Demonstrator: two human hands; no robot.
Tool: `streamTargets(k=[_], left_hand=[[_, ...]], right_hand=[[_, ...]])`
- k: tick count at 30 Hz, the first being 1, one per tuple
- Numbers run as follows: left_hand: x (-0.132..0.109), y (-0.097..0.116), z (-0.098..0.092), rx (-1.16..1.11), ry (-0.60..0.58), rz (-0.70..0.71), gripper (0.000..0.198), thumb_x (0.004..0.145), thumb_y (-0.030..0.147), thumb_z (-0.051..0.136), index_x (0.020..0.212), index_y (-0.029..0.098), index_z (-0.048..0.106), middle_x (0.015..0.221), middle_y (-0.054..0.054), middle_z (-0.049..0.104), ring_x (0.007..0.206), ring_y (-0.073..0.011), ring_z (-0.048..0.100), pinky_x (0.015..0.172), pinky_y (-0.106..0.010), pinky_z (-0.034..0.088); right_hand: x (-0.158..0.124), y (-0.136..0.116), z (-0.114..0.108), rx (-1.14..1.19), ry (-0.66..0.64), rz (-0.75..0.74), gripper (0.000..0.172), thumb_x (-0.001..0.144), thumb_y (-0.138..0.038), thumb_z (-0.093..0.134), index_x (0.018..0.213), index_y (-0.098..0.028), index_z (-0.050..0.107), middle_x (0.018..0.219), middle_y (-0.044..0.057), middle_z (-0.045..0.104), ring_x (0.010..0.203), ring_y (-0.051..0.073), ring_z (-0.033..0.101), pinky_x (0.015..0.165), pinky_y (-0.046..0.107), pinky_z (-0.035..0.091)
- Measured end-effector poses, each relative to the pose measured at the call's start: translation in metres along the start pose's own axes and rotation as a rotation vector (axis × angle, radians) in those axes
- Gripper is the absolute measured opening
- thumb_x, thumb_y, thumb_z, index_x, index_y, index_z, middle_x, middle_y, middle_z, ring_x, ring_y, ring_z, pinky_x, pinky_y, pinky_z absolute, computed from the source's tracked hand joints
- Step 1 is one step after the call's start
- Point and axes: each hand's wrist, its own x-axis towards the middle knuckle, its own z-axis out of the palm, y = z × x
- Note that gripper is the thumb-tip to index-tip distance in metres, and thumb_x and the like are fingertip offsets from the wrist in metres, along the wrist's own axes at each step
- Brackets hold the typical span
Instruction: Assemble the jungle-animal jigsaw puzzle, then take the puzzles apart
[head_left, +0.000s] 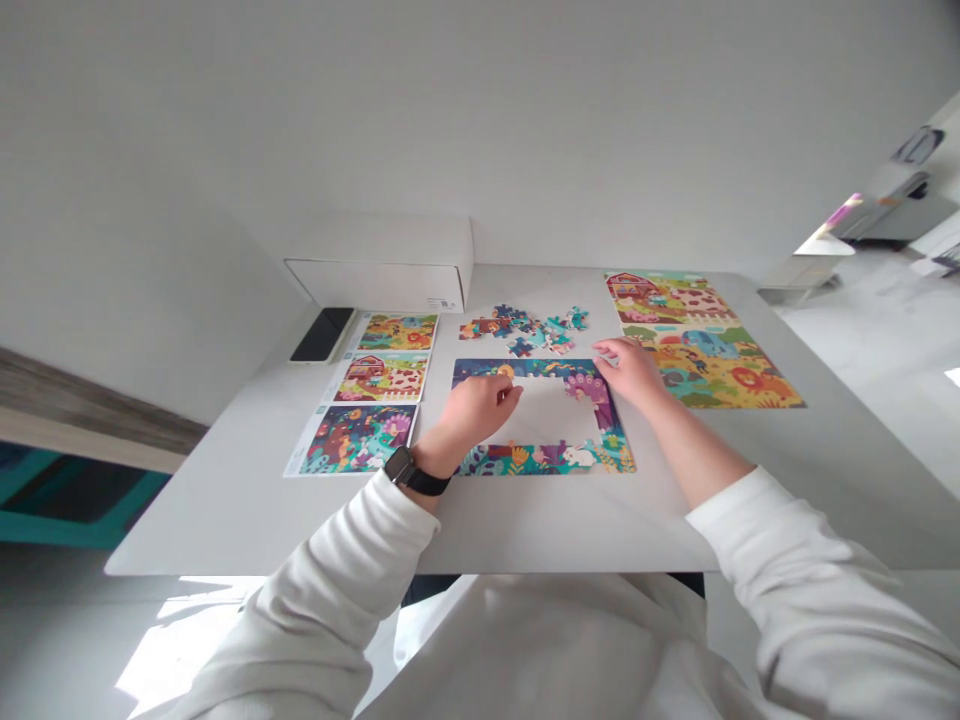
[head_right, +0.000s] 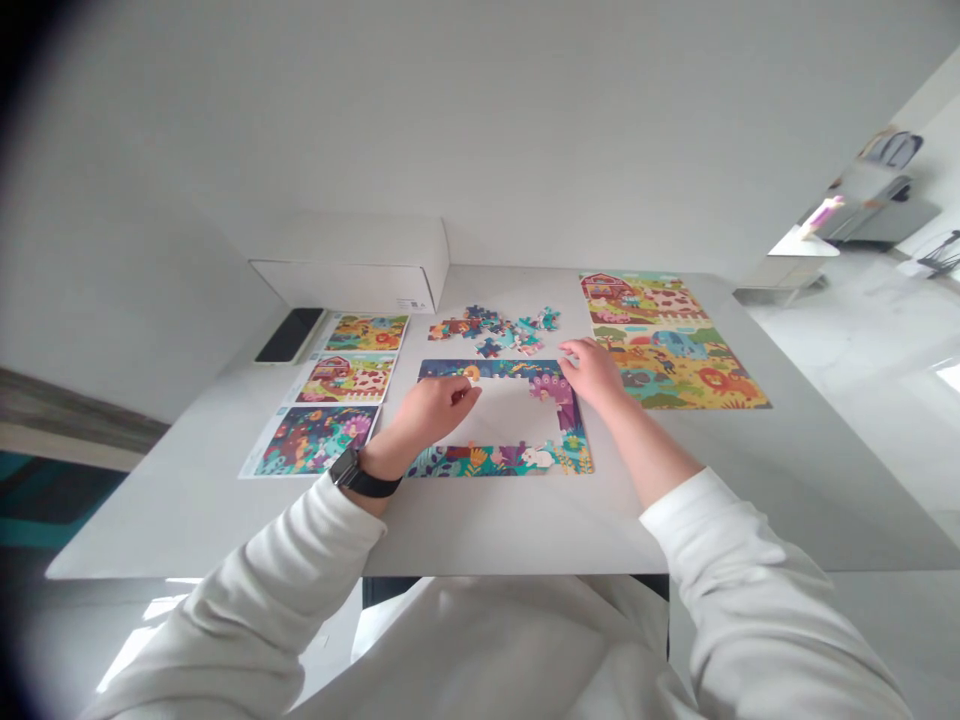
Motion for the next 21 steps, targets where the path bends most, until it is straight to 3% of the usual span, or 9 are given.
streamTargets(k=[5,10,16,21], left_hand=[[-0.002,-0.002,-0.001,-0.030,0.018,0.005,0.040,0.104,0.044,0.052,0.072,0.022,0.062,0.072,-0.006,0.068,0.067,-0.0195,0.056,0.062,-0.033,0.025],[-0.002,-0.005,-0.001,-0.039,0.010,0.000,0.039,0.104,0.043,0.053,0.073,0.023,0.064,0.072,-0.006,0.068,0.067,-0.0204,0.058,0.062,-0.033,0.025],[-0.002,-0.005,0.000,-0.038,-0.001,-0.003,0.038,0.105,0.043,0.053,0.078,0.022,0.070,0.078,-0.008,0.072,0.072,-0.0216,0.062,0.063,-0.033,0.029],[-0.003,-0.004,0.003,-0.056,-0.012,0.008,0.036,0.104,0.042,0.054,0.080,0.022,0.072,0.081,-0.009,0.074,0.073,-0.0219,0.063,0.062,-0.032,0.029]], right_hand=[[0.044,-0.016,0.011,-0.105,-0.135,0.062,0.031,0.092,-0.037,0.076,0.119,-0.024,0.081,0.116,0.012,0.080,0.104,0.028,0.074,0.097,0.040,0.057],[0.076,-0.023,0.027,-0.212,-0.302,0.079,0.046,0.076,-0.053,0.091,0.110,-0.024,0.084,0.110,0.012,0.082,0.101,0.029,0.075,0.089,0.034,0.056],[0.093,-0.016,0.032,-0.248,-0.399,0.138,0.044,0.074,-0.050,0.092,0.106,-0.021,0.083,0.105,0.009,0.083,0.090,0.026,0.075,0.076,0.031,0.053],[0.097,-0.010,0.030,-0.246,-0.433,0.181,0.042,0.074,-0.048,0.091,0.105,-0.020,0.082,0.108,0.009,0.082,0.090,0.025,0.073,0.076,0.031,0.052]])
